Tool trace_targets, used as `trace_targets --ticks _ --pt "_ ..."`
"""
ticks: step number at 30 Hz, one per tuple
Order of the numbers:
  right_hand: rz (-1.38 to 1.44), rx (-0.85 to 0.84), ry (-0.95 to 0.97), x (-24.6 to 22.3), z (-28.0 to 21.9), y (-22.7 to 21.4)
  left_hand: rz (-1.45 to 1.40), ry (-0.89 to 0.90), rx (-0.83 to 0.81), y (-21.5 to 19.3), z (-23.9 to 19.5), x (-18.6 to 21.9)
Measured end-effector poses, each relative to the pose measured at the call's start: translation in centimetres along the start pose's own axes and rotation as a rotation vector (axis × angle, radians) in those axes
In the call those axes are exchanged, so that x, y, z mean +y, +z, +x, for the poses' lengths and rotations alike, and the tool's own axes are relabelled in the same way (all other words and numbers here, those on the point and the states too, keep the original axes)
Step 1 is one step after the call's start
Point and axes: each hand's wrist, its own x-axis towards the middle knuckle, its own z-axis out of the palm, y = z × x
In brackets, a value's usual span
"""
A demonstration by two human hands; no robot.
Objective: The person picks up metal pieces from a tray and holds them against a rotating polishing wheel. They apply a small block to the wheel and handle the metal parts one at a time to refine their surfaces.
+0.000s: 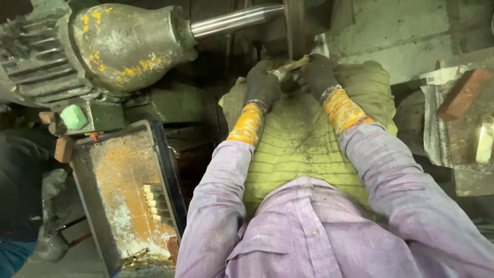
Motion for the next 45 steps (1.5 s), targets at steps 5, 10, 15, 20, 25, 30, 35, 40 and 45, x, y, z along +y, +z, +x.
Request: trace_targets --ticks 5,10,15,20,25,30,35,40,45 --pt "0.07 -0.062 -0.012 -1.7 -2.0 0.6 -0.018 0.184 0.041 -1.0 0.3 0.1" --pt "0.122 -0.287 -0.126 -3.9 -8.5 -1.1 -0.272 -0.357 -0.018 -3.1 -4.0 5.5" --pt "0.413 -0.2 -0.15 -1.5 -15.3 -1.1 -0.215 0.388 -0.089 -2.9 -12.7 9.3" --pt "-0.425 -0.058 -0.783 -0.1 -17.9 -3.0 -0.021 0.145 -0.358 -4.1 -15.2 10.8" --pt "-0.56 -0.249 -0.491 -2.7 -18.4 -2.8 -0.254 -0.227 -0.256 -4.9 -11.4 11.3" --pt "-0.374 -0.275 -0.343 -4.8 -19.8 -1.7 -0.351 -0.218 -0.359 -3.9 -8.5 10.4" --pt "-0.596 -0.098 -0.335 -4.3 -20.4 -1.8 -0.521 -0.215 -0.284 -2.5 -7.2 10.0" --pt "-0.746 0.118 -0.776 -3.2 -19.1 -2.0 -0.771 -0.265 -0.348 -1.9 -6.1 8.2" --pt "-0.64 0.136 -0.715 -3.1 -16.2 -2.3 -0.946 -0.573 -0.241 0.2 -3.9 4.5"
